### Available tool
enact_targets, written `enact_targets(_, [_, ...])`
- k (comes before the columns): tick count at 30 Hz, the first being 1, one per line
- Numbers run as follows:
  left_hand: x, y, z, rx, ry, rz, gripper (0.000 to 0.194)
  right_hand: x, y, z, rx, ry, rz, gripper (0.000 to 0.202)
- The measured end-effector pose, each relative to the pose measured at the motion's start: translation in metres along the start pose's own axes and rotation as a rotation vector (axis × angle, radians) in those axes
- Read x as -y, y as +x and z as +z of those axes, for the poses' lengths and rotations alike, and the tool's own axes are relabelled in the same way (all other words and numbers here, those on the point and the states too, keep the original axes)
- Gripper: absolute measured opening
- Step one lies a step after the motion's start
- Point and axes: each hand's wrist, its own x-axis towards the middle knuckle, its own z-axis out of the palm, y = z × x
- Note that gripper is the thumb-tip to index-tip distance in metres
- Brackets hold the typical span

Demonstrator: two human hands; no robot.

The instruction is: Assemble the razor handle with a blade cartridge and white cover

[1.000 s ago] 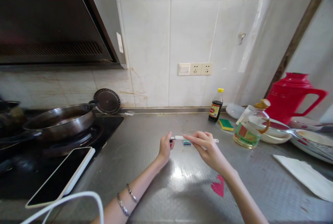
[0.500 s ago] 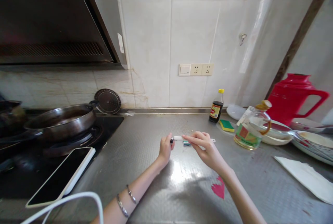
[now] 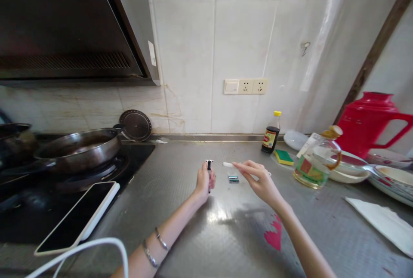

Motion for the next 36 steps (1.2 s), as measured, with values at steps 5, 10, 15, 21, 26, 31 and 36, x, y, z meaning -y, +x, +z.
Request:
enact_targets(5, [0.002, -0.002, 0.004, 0.05, -0.174, -0.263, 0.045, -0.008, 0.025, 0.019, -0.021, 0.034, 0.036, 0.033])
enact_targets(10, [0.002, 0.001, 0.002, 0.065, -0.254, -0.304, 0.032, -0.024, 0.043, 0.041, 0.035, 0.021, 0.014, 0.031])
enact_targets(15, [0.002, 0.005, -0.004, 0.05, -0.359, -0.356, 0.016, -0.037, 0.048, 0.057, 0.049, -0.001, 0.016, 0.031])
enact_targets(21, [0.006, 0.008, -0.007, -0.005, -0.378, -0.357, 0.019, -0.046, 0.039, 0.069, 0.051, -0.037, 0.064, 0.034])
enact_targets(26, [0.011, 0.007, -0.004, -0.004, -0.372, -0.388, 0.021, -0.038, 0.037, 0.079, 0.095, -0.064, 0.069, 0.032])
enact_targets(31, [0.007, 0.004, -0.002, 0.011, -0.413, -0.425, 0.025, -0.048, 0.034, 0.082, 0.116, -0.03, 0.05, 0.033])
enact_targets(36, [0.005, 0.005, -0.004, 0.036, -0.463, -0.393, 0.026, -0.061, 0.029, 0.072, 0.094, -0.026, 0.042, 0.033])
